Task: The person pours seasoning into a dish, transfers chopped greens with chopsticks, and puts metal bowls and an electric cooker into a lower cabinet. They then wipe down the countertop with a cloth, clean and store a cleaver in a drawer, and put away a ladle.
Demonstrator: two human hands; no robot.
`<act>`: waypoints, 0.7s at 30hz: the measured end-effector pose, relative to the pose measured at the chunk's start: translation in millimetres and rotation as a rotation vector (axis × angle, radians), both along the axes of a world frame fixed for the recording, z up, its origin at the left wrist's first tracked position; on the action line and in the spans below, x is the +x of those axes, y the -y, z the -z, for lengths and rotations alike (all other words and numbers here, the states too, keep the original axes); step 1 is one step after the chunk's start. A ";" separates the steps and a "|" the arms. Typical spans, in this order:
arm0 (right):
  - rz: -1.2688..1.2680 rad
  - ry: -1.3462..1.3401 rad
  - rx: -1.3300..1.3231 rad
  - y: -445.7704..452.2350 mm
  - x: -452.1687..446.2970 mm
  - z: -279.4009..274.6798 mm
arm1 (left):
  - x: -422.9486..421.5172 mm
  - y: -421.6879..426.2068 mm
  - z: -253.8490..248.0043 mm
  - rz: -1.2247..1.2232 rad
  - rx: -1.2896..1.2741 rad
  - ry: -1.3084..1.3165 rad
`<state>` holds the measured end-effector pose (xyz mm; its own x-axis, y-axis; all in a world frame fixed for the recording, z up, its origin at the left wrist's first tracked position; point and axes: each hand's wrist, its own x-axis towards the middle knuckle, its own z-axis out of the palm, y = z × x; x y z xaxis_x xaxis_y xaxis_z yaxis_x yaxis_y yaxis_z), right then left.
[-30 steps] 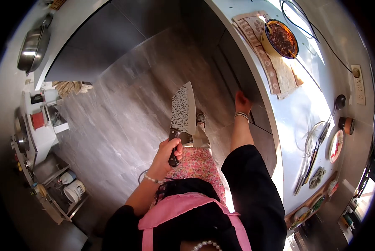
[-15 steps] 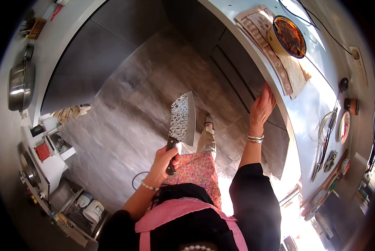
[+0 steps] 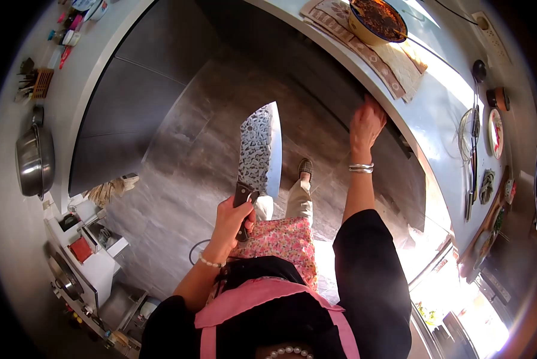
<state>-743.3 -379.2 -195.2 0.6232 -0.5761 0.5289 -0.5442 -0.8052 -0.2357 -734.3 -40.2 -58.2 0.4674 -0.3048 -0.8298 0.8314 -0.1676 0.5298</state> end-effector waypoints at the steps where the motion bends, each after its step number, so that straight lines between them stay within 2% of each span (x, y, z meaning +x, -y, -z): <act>1: -0.015 0.031 0.006 -13.5 -3.0 -3.2 | 3.0 5.6 -2.8 0.013 -0.007 0.012; 7: -0.118 0.007 0.269 -120.5 -43.1 -21.2 | 24.7 28.9 -9.4 0.117 -0.016 0.081; 10: -0.099 -0.045 0.322 -162.1 -56.2 -25.1 | 53.5 46.9 -10.6 0.360 0.028 0.212; 13: -0.093 -0.042 0.372 -185.1 -62.2 -30.0 | 88.0 75.3 -6.4 0.464 0.066 0.231; 18: -0.079 -0.055 0.437 -192.9 -66.5 -33.9 | 132.5 135.7 42.3 0.637 -0.022 0.331; 21: -0.085 -0.022 0.468 -191.2 -66.7 -31.7 | 145.0 175.5 94.8 0.621 -0.093 0.219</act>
